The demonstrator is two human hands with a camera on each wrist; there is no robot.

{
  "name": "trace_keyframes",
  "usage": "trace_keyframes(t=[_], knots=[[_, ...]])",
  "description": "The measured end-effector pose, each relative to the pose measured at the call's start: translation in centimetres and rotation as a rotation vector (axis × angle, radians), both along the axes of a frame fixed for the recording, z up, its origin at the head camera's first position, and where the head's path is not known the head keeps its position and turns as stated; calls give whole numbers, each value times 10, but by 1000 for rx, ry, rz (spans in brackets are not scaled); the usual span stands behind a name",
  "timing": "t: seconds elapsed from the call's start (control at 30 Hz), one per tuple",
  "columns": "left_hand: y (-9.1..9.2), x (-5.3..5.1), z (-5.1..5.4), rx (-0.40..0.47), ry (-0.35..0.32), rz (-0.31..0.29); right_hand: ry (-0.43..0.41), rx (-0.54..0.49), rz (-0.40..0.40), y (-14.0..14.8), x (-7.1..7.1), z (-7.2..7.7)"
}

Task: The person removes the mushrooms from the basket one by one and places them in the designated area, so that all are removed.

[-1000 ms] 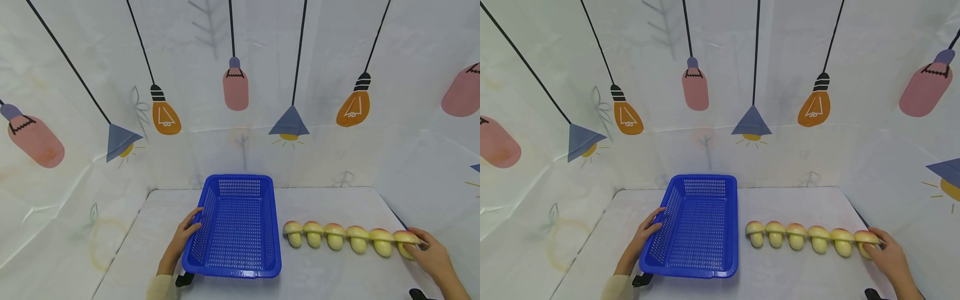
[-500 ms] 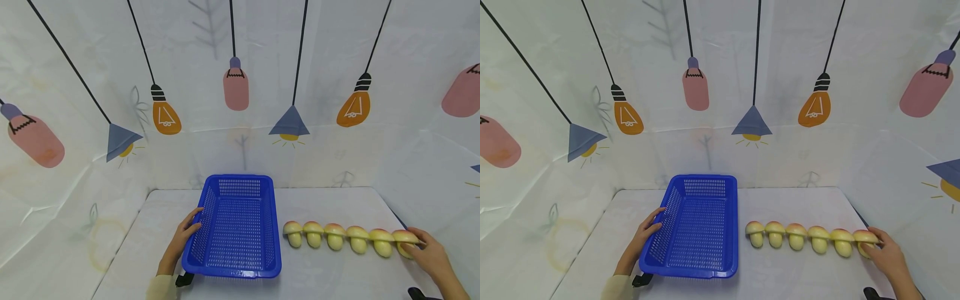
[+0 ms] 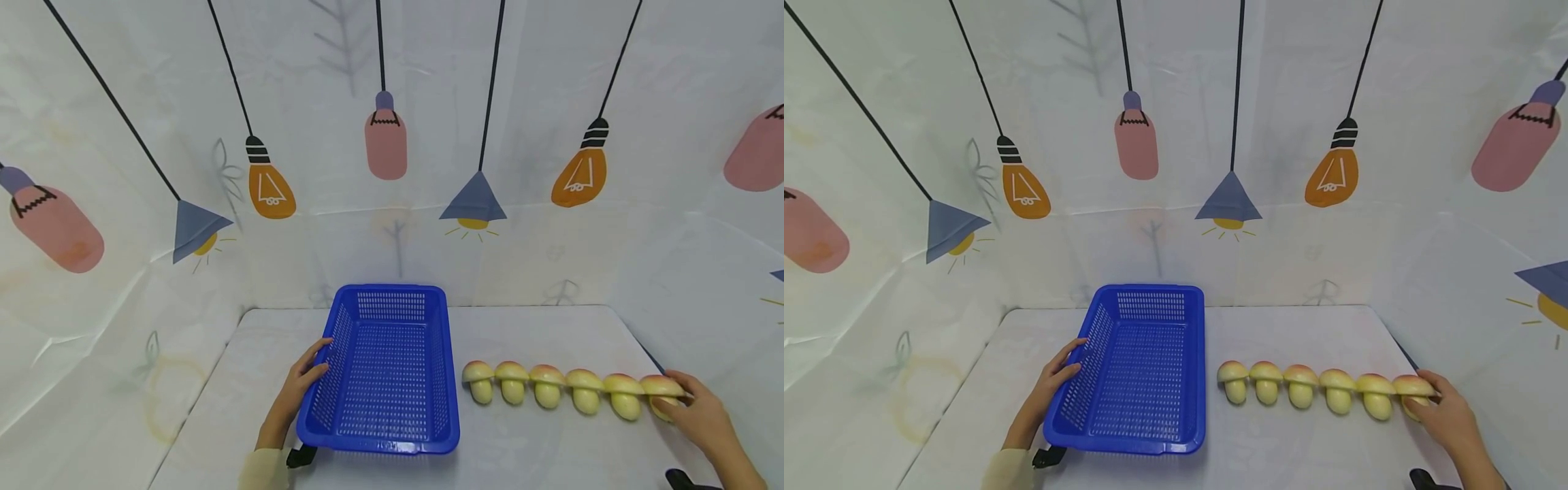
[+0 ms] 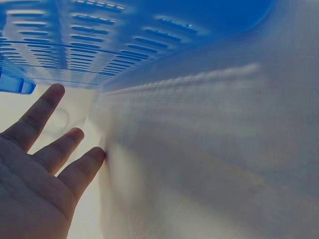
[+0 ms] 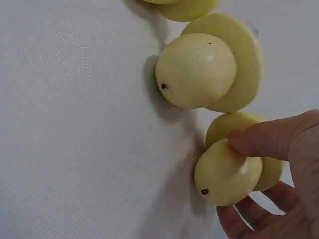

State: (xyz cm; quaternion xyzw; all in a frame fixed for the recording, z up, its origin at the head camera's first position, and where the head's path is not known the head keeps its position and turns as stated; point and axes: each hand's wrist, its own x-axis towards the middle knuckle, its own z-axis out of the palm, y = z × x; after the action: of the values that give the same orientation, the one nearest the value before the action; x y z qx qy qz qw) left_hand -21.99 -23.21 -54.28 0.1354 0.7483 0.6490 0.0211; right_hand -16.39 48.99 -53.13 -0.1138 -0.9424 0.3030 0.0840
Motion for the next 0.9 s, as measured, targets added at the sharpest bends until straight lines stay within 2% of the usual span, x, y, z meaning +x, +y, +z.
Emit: trace_keyframes(t=[0.2,0.57,0.9], knots=[[-1,-1,-1,-2,8,0,-50,-28,-20,-1,0,1],[0,0,-1,2,5,-1,-39,-25,-41,-3,2,3],[0,-1,0,1,9,9,-76,-61,-79,-3,2,4]])
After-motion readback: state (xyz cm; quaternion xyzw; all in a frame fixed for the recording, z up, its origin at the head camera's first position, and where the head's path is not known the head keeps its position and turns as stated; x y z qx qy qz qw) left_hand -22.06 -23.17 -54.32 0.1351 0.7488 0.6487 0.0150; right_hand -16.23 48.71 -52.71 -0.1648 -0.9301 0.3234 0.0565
